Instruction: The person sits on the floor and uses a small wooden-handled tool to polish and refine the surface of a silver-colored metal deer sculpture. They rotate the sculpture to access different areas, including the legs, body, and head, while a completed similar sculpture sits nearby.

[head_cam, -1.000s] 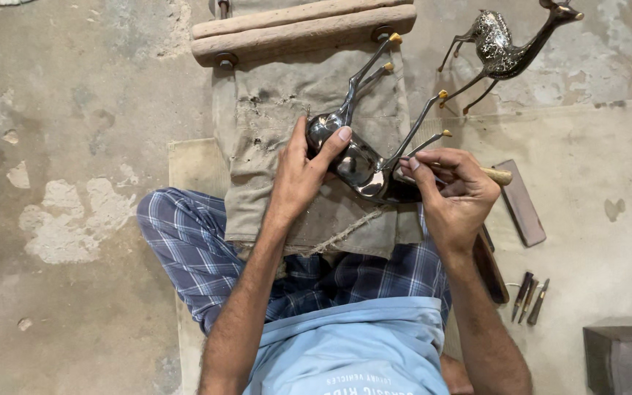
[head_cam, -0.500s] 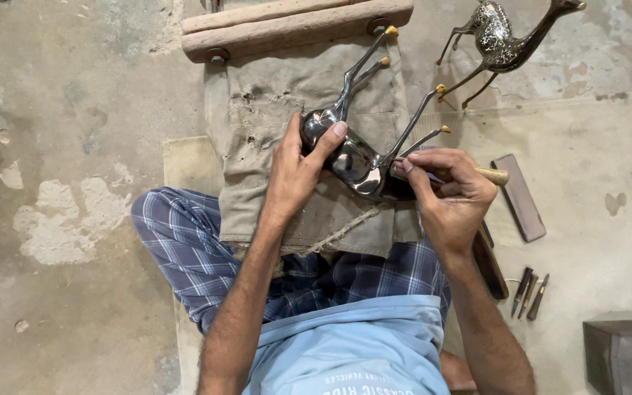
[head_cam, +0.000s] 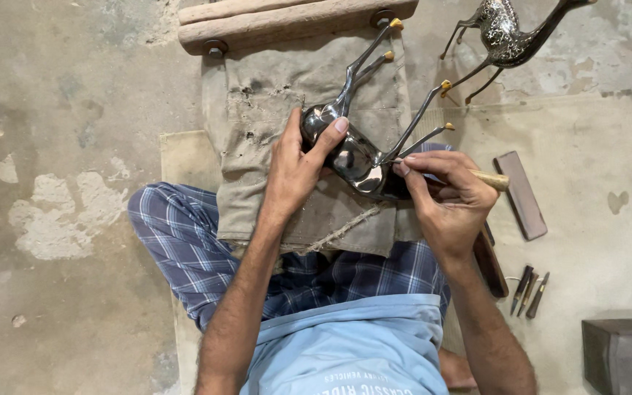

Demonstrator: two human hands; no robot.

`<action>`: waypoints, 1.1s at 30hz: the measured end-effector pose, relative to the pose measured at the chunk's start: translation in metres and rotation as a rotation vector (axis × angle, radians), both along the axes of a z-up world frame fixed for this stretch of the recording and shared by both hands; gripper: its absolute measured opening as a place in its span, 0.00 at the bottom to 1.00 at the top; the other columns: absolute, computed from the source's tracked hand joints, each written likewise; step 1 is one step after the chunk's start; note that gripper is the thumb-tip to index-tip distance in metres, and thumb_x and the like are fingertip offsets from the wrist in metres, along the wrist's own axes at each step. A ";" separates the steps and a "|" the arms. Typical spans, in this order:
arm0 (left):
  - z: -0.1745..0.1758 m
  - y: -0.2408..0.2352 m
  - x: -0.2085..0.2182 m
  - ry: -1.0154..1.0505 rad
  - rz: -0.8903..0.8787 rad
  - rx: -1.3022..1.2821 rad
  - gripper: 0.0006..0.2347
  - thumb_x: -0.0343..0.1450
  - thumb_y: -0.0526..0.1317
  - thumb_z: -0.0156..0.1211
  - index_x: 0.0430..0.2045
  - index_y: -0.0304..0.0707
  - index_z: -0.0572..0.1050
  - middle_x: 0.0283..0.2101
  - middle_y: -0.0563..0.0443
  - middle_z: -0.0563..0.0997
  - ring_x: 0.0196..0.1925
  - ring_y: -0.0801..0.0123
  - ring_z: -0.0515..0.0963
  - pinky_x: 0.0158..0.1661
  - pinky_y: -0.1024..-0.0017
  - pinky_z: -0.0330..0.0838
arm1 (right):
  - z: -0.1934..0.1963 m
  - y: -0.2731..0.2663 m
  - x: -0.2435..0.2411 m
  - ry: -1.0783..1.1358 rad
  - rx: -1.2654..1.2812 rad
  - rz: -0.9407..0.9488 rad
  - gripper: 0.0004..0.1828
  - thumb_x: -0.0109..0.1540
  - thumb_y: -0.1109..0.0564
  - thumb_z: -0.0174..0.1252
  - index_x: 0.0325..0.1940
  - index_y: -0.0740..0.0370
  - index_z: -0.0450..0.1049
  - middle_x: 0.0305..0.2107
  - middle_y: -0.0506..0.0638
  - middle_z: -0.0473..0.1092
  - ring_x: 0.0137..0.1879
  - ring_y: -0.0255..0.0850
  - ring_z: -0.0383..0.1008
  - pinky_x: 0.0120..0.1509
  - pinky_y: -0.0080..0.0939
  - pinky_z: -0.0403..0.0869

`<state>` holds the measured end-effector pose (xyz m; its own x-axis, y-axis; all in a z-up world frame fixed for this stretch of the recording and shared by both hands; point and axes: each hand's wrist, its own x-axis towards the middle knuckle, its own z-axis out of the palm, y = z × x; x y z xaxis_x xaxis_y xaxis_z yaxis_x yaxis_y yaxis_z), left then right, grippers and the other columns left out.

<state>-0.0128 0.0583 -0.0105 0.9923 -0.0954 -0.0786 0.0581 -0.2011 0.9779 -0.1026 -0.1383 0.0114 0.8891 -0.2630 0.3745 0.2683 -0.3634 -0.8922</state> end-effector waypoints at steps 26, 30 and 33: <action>-0.001 -0.001 0.001 0.014 -0.002 -0.019 0.22 0.70 0.57 0.63 0.37 0.33 0.74 0.29 0.49 0.82 0.30 0.71 0.84 0.31 0.72 0.78 | 0.000 -0.006 0.006 0.020 0.101 0.092 0.06 0.66 0.75 0.62 0.46 0.73 0.77 0.45 0.56 0.74 0.50 0.40 0.81 0.59 0.35 0.84; -0.001 -0.001 0.001 0.027 -0.008 -0.030 0.22 0.70 0.57 0.62 0.38 0.34 0.74 0.29 0.49 0.83 0.30 0.72 0.85 0.31 0.73 0.79 | -0.001 -0.006 0.007 0.045 0.142 0.047 0.06 0.66 0.75 0.63 0.45 0.72 0.76 0.45 0.55 0.74 0.50 0.40 0.82 0.59 0.34 0.84; -0.001 0.000 0.001 -0.022 -0.015 -0.021 0.22 0.71 0.58 0.63 0.38 0.32 0.75 0.30 0.49 0.83 0.31 0.71 0.84 0.34 0.73 0.78 | -0.001 -0.007 0.007 0.032 0.135 0.080 0.06 0.66 0.75 0.62 0.45 0.72 0.77 0.45 0.56 0.74 0.51 0.40 0.82 0.60 0.34 0.84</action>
<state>-0.0115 0.0581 -0.0118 0.9923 -0.1115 -0.0547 0.0339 -0.1813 0.9828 -0.0955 -0.1455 0.0099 0.9202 -0.2370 0.3115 0.2621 -0.2181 -0.9401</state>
